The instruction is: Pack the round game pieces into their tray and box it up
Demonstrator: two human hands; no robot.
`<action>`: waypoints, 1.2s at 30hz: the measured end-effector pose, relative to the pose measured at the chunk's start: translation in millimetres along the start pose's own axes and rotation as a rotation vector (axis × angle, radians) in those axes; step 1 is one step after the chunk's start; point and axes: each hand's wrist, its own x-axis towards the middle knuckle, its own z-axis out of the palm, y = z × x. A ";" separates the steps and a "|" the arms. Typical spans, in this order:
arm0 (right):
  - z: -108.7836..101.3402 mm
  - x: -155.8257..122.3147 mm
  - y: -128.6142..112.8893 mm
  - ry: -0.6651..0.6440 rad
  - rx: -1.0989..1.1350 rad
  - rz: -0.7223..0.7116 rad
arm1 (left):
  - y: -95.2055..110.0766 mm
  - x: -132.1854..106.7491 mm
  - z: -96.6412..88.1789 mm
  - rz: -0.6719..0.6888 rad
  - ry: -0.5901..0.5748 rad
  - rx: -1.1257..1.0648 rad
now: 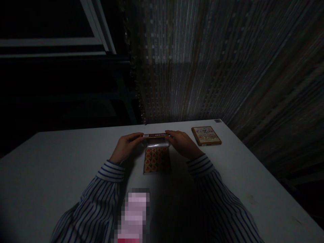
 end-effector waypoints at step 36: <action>1.9 -0.1 0.5 -0.012 0.042 -0.011 | -1.2 -0.1 -2.7 -0.009 -0.019 0.027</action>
